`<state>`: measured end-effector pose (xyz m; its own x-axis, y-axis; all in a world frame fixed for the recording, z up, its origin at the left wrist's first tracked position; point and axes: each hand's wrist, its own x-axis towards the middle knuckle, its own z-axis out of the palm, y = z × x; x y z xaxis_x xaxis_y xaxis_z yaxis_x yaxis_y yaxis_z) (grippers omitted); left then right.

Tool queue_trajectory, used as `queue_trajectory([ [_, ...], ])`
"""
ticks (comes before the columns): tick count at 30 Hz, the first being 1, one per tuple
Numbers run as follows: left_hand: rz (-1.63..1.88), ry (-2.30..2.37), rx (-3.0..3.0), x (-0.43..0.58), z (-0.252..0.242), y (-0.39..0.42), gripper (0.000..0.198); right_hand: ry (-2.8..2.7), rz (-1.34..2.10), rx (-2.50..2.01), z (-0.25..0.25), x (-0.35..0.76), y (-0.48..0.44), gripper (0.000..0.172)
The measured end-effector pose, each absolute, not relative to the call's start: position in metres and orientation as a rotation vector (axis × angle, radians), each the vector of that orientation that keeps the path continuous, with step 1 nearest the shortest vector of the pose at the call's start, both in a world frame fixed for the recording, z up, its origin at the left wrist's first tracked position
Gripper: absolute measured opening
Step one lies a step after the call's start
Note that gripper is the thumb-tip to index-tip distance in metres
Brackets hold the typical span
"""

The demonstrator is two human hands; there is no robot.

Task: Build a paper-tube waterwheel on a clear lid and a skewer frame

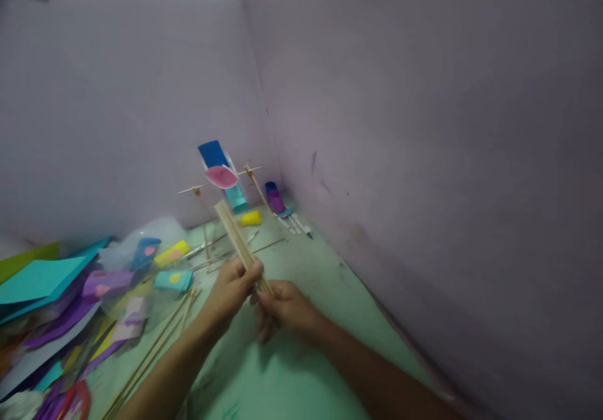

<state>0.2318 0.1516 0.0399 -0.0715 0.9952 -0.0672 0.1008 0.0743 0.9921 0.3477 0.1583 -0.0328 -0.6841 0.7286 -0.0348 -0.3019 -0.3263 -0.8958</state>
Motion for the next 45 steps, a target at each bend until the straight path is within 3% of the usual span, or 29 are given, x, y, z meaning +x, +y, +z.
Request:
queue_trajectory([
  [7,0.879,1.483,1.107,0.225,0.042,0.147,0.024,-1.458,2.057,-0.933,-0.015,0.359,0.16,0.064],
  [10,0.711,1.517,1.083,0.232,0.03,0.137,0.024,-1.482,1.784,-1.229,-0.01,0.375,0.176,0.055],
  [16,0.369,1.675,1.243,0.253,0.01,0.127,0.019,-1.379,1.535,-1.255,-0.003,0.4,0.188,0.054],
  [19,0.335,1.858,1.454,0.245,0.014,0.126,0.045,-1.338,1.409,-1.26,-0.005,0.404,0.184,0.059],
  [21,0.286,1.939,1.583,0.237,0.02,0.123,0.051,-1.317,1.315,-1.287,-0.008,0.406,0.182,0.062],
  [25,0.105,1.97,1.703,0.23,0.021,0.113,0.026,-1.438,1.18,-1.401,-0.011,0.408,0.183,0.052],
  [28,0.039,2.004,1.749,0.235,0.013,0.11,0.03,-1.665,1.07,-1.553,-0.011,0.408,0.18,0.054],
  [32,0.012,2.063,1.778,0.242,0.003,0.113,0.037,-1.997,0.888,-1.717,-0.013,0.399,0.169,0.03],
  [35,-0.002,2.084,1.781,0.244,0.0,0.116,0.036,-2.161,0.805,-1.757,-0.018,0.388,0.162,0.028],
  [45,-0.109,2.16,1.755,0.229,0.007,0.112,0.034,-2.238,0.697,-1.855,-0.019,0.394,0.169,0.015],
])
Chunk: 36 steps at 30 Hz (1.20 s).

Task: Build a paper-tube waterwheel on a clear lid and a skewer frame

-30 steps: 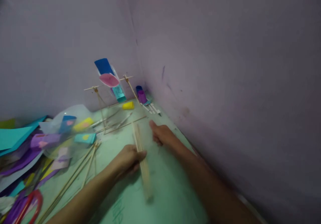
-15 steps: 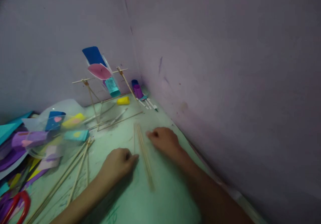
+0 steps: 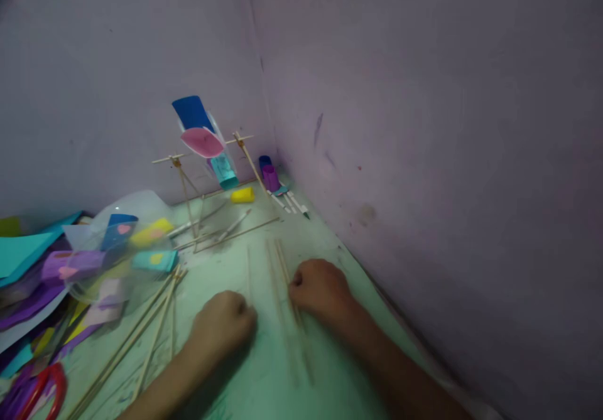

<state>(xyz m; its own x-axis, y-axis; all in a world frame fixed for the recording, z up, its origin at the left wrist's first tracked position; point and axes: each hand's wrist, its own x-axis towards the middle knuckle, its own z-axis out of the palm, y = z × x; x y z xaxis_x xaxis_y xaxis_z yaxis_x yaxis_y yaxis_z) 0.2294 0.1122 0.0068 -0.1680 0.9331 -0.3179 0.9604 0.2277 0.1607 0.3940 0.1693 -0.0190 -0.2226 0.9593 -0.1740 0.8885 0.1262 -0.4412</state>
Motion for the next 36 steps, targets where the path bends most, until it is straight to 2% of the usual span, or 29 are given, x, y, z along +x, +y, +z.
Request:
queue_trajectory([
  [7,-0.417,2.216,1.783,0.226,0.035,0.093,0.041,-2.22,0.656,-1.872,-0.016,0.395,0.169,0.02],
  [18,-0.347,2.089,1.9,0.216,0.037,0.106,0.044,-2.193,0.722,-1.859,-0.011,0.397,0.169,0.03],
  [27,-0.09,2.022,1.821,0.245,0.006,0.104,0.04,-2.23,0.811,-1.812,-0.022,0.395,0.166,0.019],
  [36,0.06,2.038,1.689,0.248,-0.009,0.119,0.023,-2.2,0.816,-1.849,-0.025,0.391,0.167,0.017],
])
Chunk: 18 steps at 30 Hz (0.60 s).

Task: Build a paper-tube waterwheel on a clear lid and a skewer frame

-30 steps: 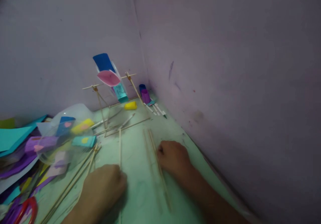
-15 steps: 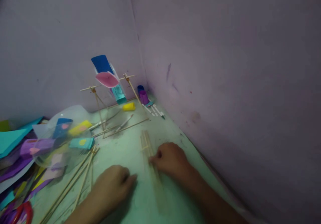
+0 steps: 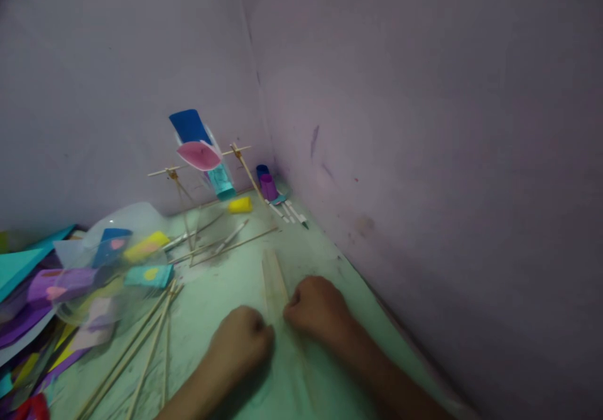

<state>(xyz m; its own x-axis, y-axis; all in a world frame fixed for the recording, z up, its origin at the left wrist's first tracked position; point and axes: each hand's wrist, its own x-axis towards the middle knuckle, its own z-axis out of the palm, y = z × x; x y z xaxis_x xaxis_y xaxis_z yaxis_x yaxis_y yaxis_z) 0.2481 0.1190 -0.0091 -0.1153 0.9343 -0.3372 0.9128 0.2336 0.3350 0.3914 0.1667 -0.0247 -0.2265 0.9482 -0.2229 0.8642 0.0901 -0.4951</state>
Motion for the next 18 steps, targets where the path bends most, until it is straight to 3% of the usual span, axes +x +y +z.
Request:
queue_trajectory([
  [5,0.13,2.026,1.623,0.245,-0.015,0.118,0.015,-2.183,0.751,-1.902,-0.022,0.397,0.171,0.016],
  [18,0.182,1.919,1.498,0.241,-0.007,0.123,0.021,-2.309,0.671,-1.881,-0.016,0.42,0.182,0.016],
])
